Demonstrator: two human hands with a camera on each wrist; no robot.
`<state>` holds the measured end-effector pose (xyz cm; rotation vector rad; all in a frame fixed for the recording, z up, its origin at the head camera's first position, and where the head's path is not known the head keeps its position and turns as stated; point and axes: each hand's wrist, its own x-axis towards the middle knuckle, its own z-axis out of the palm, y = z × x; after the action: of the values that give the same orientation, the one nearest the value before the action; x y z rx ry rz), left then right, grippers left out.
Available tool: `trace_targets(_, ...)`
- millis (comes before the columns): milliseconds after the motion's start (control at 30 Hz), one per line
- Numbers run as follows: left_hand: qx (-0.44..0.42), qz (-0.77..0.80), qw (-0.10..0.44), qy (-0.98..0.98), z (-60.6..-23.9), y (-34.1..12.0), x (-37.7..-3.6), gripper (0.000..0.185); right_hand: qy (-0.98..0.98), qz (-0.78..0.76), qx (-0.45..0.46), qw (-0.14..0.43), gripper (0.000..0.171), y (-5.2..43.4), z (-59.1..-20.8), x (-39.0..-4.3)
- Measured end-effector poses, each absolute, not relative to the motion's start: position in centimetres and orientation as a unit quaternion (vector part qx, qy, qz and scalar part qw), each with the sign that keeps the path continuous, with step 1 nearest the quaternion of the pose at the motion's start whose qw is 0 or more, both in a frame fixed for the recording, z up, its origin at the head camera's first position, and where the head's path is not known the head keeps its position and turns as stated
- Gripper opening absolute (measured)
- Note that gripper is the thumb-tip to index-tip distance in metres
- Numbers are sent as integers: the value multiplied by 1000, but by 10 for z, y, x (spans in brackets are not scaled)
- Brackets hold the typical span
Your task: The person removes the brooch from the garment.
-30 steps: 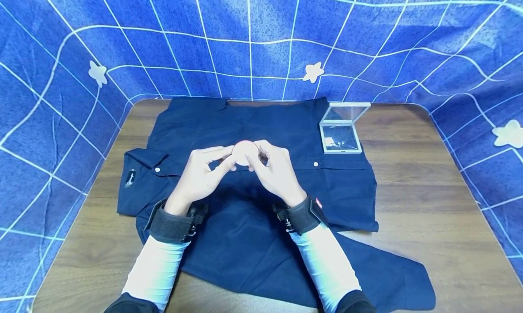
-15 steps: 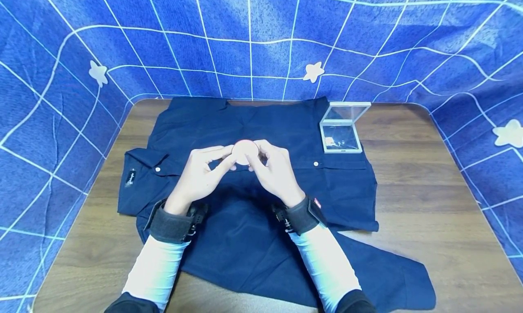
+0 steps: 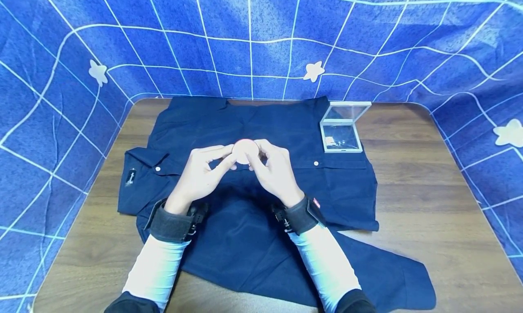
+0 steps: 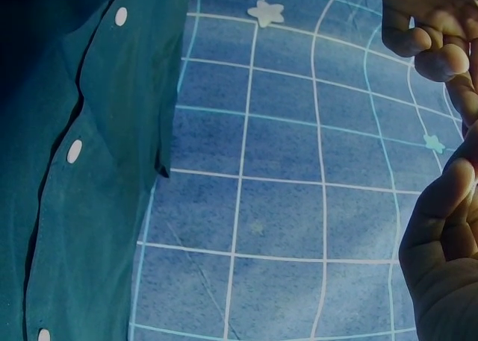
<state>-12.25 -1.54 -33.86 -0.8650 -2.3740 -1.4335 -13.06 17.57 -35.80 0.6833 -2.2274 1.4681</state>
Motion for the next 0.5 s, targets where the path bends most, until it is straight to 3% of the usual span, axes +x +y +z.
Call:
trace_targets(233,-292,-492,116,-812,-339,-16,-122,25,-791,526,246,194,32,176,-359,-131)
trace_targets(500,-289,-493,106,-814,-337,-15,-121,26,-792,527,243,193,24,177,-359,-131)
